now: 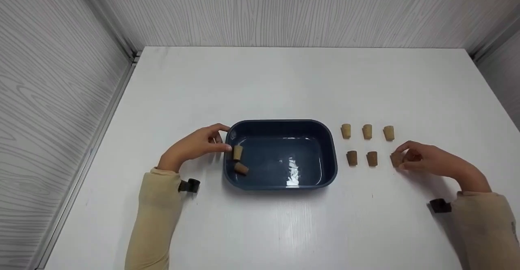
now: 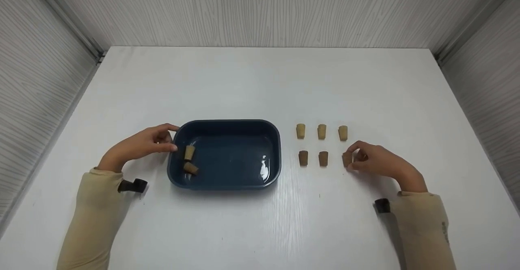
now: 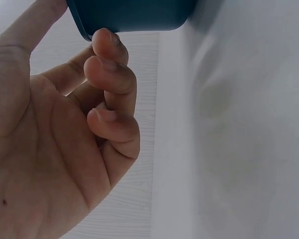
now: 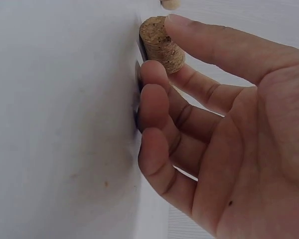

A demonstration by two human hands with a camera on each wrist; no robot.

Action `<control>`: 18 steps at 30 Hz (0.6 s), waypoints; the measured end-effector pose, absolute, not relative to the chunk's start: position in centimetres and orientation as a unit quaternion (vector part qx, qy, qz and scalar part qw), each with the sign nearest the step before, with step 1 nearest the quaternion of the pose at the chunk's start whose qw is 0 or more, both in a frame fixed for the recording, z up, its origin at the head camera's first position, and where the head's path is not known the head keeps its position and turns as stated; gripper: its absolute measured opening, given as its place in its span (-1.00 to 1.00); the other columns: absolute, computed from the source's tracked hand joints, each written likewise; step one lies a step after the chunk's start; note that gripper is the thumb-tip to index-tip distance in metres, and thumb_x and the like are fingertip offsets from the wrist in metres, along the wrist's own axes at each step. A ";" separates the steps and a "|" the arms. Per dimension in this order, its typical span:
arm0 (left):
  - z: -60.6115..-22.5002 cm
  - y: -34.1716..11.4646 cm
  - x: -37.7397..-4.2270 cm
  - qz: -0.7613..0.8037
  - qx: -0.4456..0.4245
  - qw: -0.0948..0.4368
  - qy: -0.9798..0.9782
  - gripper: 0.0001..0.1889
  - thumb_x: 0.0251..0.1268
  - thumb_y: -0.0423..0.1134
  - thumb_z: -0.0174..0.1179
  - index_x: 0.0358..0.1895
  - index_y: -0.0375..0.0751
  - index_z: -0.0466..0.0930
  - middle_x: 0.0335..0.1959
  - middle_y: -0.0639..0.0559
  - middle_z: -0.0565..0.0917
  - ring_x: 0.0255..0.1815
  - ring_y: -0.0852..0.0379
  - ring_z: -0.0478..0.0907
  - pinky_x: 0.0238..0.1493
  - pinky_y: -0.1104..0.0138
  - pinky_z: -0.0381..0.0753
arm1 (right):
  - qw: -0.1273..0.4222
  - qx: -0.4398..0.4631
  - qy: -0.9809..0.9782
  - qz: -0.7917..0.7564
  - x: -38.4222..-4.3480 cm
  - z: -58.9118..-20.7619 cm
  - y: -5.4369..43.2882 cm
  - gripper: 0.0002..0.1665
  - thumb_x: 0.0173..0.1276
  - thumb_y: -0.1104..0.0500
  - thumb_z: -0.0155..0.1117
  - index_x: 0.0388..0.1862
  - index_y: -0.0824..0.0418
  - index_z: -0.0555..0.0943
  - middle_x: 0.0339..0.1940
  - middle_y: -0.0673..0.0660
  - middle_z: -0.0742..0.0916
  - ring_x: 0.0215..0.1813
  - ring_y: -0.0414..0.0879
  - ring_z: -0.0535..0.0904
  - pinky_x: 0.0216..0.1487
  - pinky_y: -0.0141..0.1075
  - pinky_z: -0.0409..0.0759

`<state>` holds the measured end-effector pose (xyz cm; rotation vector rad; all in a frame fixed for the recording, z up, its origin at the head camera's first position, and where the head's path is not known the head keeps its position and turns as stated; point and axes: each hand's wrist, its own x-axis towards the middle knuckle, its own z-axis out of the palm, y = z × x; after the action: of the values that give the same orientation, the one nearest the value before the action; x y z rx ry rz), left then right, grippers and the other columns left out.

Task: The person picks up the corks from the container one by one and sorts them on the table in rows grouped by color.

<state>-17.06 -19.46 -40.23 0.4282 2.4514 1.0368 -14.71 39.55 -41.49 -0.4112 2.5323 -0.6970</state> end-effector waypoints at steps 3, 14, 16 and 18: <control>-40.3 -19.6 -17.1 0.376 0.156 0.218 0.887 -0.38 0.21 0.12 0.29 0.31 0.05 0.40 -0.30 0.02 0.50 -0.37 0.09 0.36 -0.29 0.27 0.35 | 0.238 -0.153 0.924 -0.259 -14.6 -41.3 39.4 -0.61 0.39 0.12 0.23 0.14 0.15 0.44 -0.23 0.04 0.64 -0.23 -0.34 0.47 -0.19 -0.41 0.43; -40.2 -19.5 -17.1 0.374 0.155 0.218 0.888 -0.40 0.21 0.10 0.29 0.31 0.07 0.41 -0.30 0.01 0.51 -0.36 0.08 0.38 -0.27 0.26 0.36 | 0.239 -0.159 0.924 -0.253 -14.3 -41.0 39.8 -0.53 0.43 0.06 0.18 0.26 0.15 0.39 -0.14 0.06 0.65 -0.15 -0.38 0.50 -0.15 -0.39 0.46; -40.2 -19.6 -17.1 0.375 0.155 0.215 0.888 -0.40 0.21 0.10 0.29 0.31 0.06 0.41 -0.30 0.01 0.51 -0.36 0.08 0.38 -0.27 0.27 0.36 | 0.232 -0.160 0.924 -0.258 -14.2 -40.8 40.1 -0.52 0.44 0.07 0.17 0.28 0.15 0.38 -0.15 0.05 0.65 -0.16 -0.38 0.51 -0.17 -0.40 0.47; -40.1 -19.6 -17.0 0.376 0.156 0.217 0.887 -0.39 0.21 0.10 0.30 0.31 0.06 0.40 -0.30 0.01 0.51 -0.36 0.08 0.38 -0.27 0.27 0.36 | 0.221 -0.157 0.925 -0.266 -14.2 -40.7 40.5 -0.52 0.45 0.10 0.16 0.29 0.15 0.37 -0.17 0.04 0.65 -0.18 -0.37 0.53 -0.17 -0.42 0.47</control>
<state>-17.00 -19.58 -40.13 0.4311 2.4575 1.0428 -14.19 40.50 -40.67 -0.4346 2.5570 -0.7353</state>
